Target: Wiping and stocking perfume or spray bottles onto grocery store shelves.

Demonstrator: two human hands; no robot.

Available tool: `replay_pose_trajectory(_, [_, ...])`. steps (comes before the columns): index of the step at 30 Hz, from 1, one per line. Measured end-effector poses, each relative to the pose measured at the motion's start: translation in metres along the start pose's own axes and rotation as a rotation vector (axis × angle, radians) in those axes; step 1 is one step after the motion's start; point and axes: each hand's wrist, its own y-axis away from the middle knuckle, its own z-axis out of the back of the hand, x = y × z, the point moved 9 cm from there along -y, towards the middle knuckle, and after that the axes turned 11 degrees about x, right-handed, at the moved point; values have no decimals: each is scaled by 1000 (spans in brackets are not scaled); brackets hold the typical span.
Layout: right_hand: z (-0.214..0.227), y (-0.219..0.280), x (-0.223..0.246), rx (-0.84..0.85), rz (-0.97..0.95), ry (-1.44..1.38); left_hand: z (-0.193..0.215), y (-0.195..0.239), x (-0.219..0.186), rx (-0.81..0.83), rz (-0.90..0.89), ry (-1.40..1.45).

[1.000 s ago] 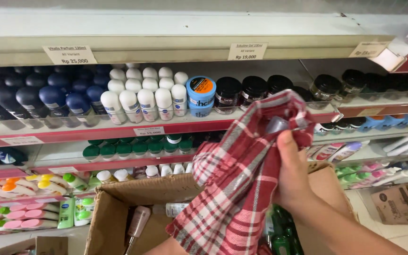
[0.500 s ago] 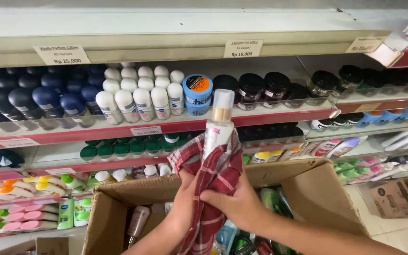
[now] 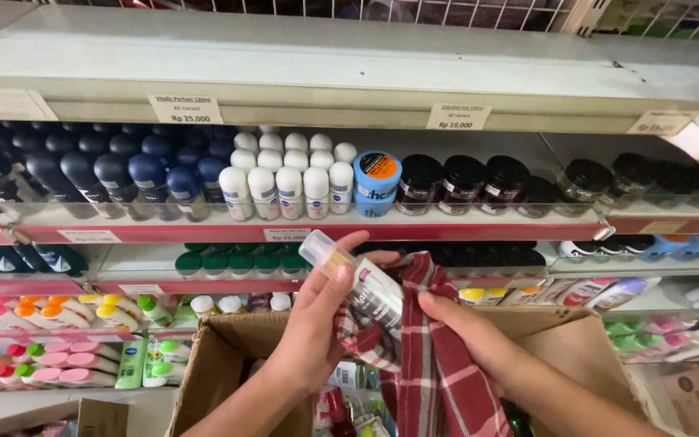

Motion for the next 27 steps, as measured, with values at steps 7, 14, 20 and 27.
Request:
replay_pose_trajectory(7, [-20, 17, 38, 139, 359, 313, 5, 4, 3, -115, 22, 65])
replay_pose_trajectory(14, [-82, 46, 54, 328, 515, 1141, 2, 8, 15, -239, 107, 177])
replay_pose_trajectory(20, [-79, 49, 56, 273, 553, 1260, 3, 5, 14, -117, 19, 180])
replay_pose_trajectory(27, [-17, 54, 88, -183, 745, 1026, -9, 2, -6, -98, -10, 10])
